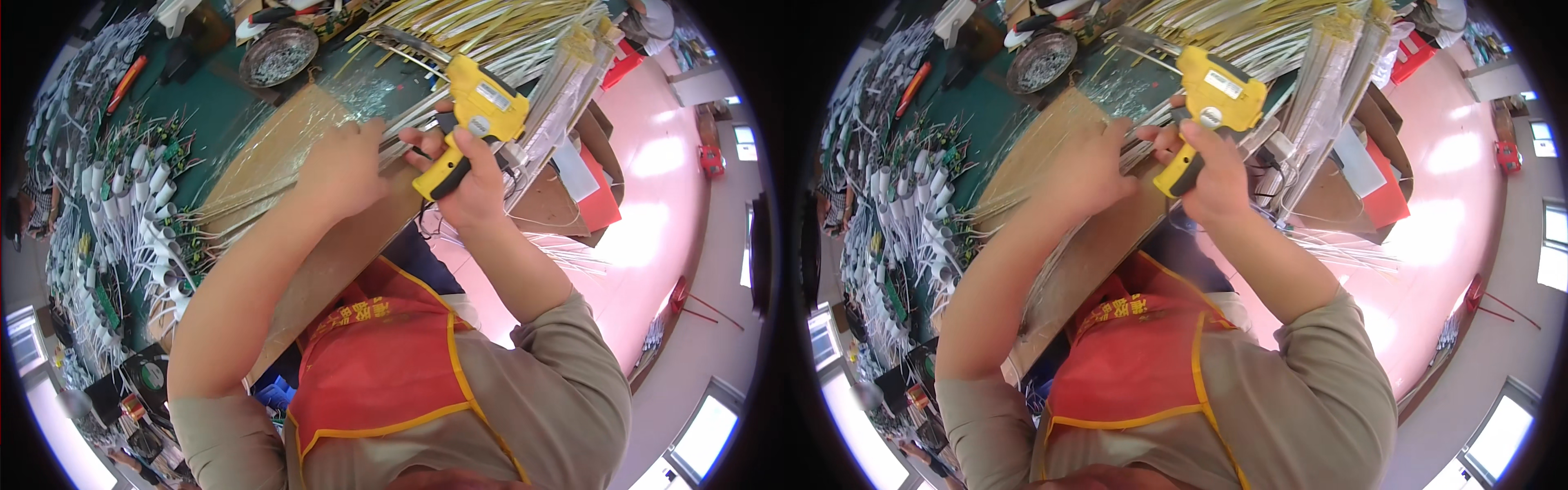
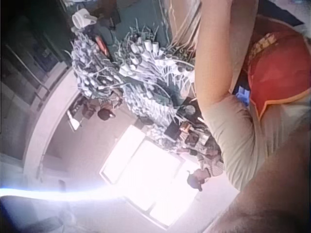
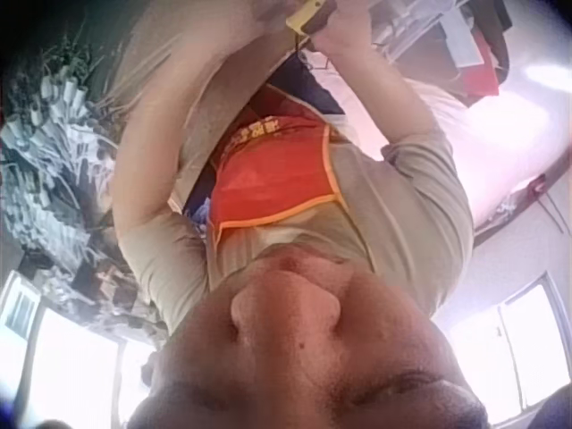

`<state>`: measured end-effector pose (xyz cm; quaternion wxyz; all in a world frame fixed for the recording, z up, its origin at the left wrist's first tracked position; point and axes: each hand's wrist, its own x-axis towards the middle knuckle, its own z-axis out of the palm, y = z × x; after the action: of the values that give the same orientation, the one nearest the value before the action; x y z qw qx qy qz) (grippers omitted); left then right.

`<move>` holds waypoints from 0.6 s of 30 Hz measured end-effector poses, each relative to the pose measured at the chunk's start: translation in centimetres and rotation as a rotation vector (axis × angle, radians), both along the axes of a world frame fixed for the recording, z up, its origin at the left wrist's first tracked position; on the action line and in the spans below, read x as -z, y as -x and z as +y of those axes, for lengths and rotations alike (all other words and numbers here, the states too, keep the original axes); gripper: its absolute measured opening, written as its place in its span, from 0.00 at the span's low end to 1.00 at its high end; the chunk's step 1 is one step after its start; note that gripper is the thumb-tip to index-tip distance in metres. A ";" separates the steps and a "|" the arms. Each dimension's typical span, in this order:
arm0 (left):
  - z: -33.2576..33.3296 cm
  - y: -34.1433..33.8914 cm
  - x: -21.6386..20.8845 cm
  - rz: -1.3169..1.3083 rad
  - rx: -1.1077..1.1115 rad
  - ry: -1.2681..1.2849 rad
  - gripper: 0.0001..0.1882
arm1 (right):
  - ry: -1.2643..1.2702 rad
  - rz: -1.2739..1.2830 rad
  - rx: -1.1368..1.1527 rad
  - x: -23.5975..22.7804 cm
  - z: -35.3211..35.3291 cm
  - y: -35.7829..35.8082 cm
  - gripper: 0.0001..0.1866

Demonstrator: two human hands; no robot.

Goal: Soldering or gluing electrical components onto LED strips at an assembly station.

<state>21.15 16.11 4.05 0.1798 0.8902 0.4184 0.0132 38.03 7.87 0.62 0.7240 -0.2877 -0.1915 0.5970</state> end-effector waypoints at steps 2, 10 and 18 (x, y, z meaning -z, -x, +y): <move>0.4 -0.4 0.7 -0.039 -0.060 -0.034 0.26 | -0.031 0.013 -0.006 -0.5 0.4 0.5 0.23; 1.3 -1.7 -0.2 0.027 -0.113 0.150 0.23 | -0.035 -0.089 -0.004 -0.7 0.4 0.7 0.28; 3.8 -0.7 -5.1 -0.029 -0.063 0.278 0.14 | -0.243 -0.187 0.111 -1.4 -3.4 -2.8 0.30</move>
<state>21.86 19.87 9.13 0.3068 0.8429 0.4412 -0.0265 40.86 4.51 2.02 0.7643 -0.2623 -0.3127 0.4993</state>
